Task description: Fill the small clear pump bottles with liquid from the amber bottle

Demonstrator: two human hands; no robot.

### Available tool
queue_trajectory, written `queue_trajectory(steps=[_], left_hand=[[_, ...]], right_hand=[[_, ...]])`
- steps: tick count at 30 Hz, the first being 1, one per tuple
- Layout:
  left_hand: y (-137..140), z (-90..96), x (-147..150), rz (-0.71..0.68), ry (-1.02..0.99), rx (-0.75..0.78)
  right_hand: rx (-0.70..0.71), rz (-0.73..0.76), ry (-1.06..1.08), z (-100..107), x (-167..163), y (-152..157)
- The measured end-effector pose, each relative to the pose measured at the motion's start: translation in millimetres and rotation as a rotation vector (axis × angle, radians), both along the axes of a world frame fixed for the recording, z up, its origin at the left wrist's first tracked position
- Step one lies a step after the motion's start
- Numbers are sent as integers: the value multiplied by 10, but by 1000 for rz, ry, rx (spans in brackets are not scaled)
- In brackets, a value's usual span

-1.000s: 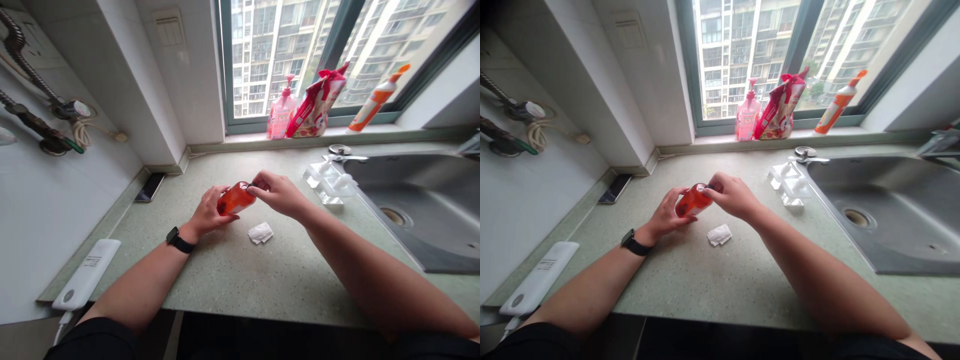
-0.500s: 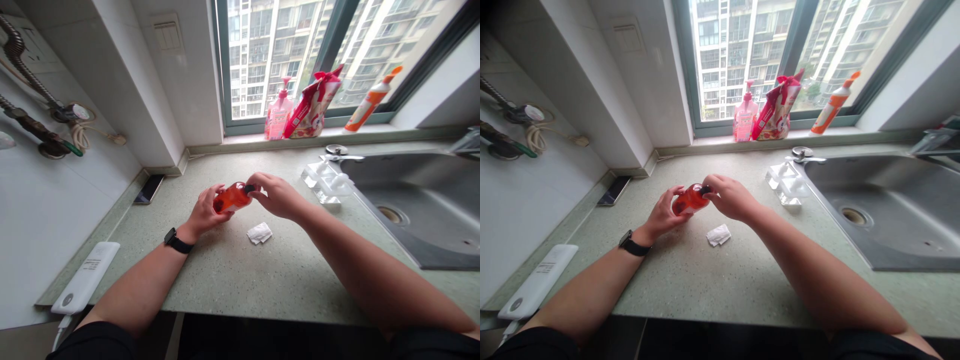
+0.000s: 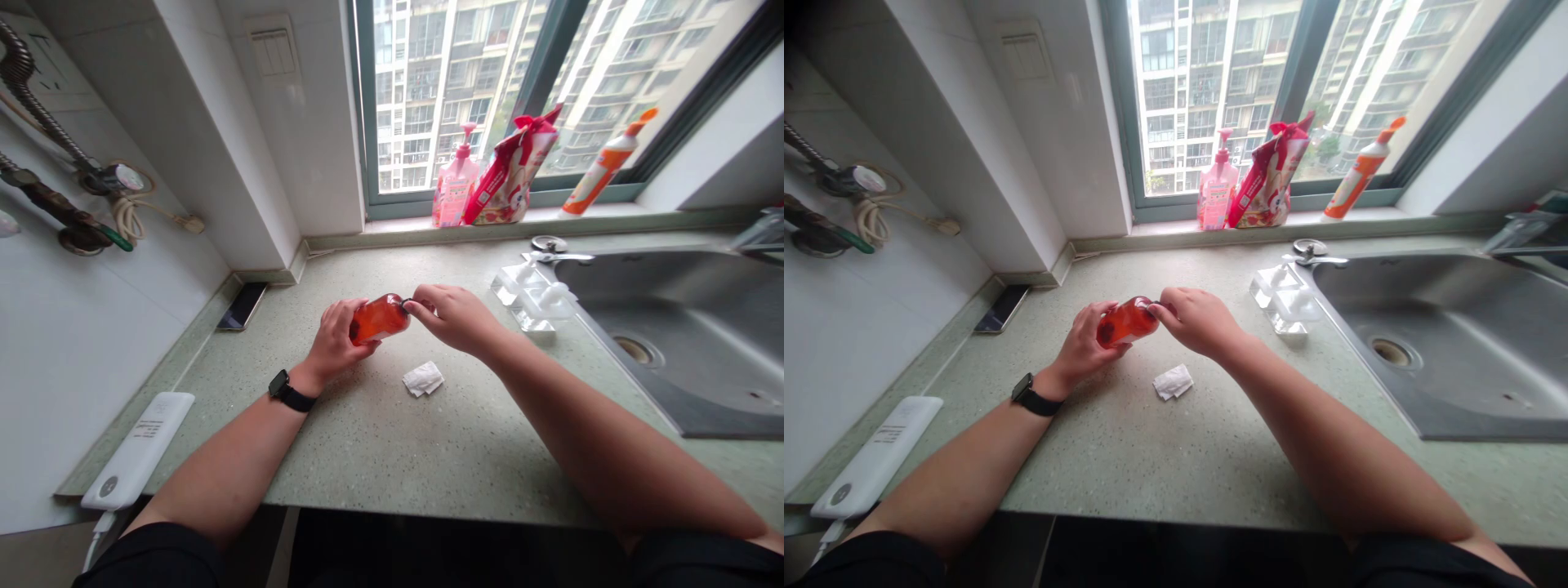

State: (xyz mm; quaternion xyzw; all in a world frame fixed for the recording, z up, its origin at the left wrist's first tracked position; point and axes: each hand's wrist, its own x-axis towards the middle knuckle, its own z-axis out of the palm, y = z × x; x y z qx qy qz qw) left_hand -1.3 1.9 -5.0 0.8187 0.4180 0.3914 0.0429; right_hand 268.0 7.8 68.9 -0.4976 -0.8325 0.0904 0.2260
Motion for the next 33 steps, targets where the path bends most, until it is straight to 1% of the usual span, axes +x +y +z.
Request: queue_trajectory(steps=[2, 4, 6, 8, 9, 11, 13, 14, 16, 18, 20, 22, 24, 25, 27, 30, 31, 33], left_hand=[[4, 1, -5, 26, 12, -10], [9, 0, -8, 50, 25, -17], [12, -3, -7, 61, 40, -16], [12, -5, -4, 63, 52, -8], [12, -5, -3, 65, 57, -4], [12, -5, -3, 77, 62, 8], [14, -3, -6, 93, 65, 24], [15, -3, -7, 100, 64, 36], [13, -1, -7, 105, 66, 63], [9, 2, -3, 103, 76, 81], [2, 6, 4, 104, 88, 80], [-2, 13, 8, 115, 94, 70], [-2, 19, 9, 129, 85, 69], [-2, 21, 9, 133, 81, 71], [-2, 22, 10, 135, 78, 73], [-5, 19, 13, 124, 93, 63], [-6, 18, 12, 120, 98, 59], [-6, 16, 9, 115, 104, 51]], right_hand=[[55, 79, 89, -22, -1, -5], [84, 92, 156, -32, 1, -9], [27, 13, 120, -27, 1, -10], [-54, -72, 29, -16, -3, -9], [-73, -81, -3, -13, -4, -10], [-43, -19, 9, -18, -1, -15], [25, 79, 94, -28, 4, -24], [50, 103, 134, -30, 7, -28], [45, 64, 151, -23, 7, -36], [-18, -37, 84, -4, 1, -38], [-63, -85, 3, 9, -5, -36], [-35, -31, -3, 5, -6, -36], [22, 60, 68, -14, -2, -37], [42, 81, 108, -24, 0, -38], [42, 44, 145, -38, 1, -34], [-7, -78, 86, -38, 3, -11], [-11, -87, 57, -34, 5, -1], [13, -57, 11, -27, 14, 17]])
